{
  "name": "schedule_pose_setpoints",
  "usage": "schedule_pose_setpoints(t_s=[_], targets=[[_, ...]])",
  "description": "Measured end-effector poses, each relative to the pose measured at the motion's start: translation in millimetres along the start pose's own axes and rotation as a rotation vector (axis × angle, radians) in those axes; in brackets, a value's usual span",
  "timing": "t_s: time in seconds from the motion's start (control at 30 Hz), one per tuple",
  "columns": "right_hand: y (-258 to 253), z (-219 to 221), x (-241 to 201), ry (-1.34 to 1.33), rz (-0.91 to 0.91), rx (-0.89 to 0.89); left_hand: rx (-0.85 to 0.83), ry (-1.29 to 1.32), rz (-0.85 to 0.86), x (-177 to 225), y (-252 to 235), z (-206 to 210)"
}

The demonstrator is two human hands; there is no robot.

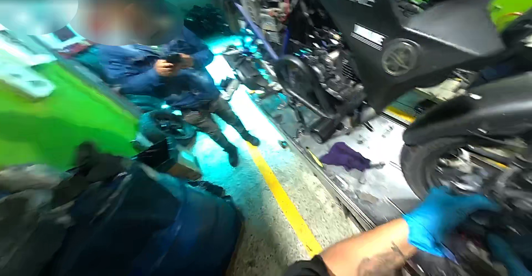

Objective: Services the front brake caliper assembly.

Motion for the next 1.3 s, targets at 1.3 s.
schedule_pose_setpoints(t_s=[1.3], targets=[[80.5,2.7,258.2,0.961,0.821,-0.162,-0.073,-0.276,-0.004,-3.0,-14.5,-23.8]])
Point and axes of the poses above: each hand's wrist, its own y-axis away from the middle knuckle, its own z-axis out of the palm, x = y × z, the point moved 7 cm from there along -y, towards the middle knuckle, and after that the axes turned 14 degrees about z, right-handed, at the moved point
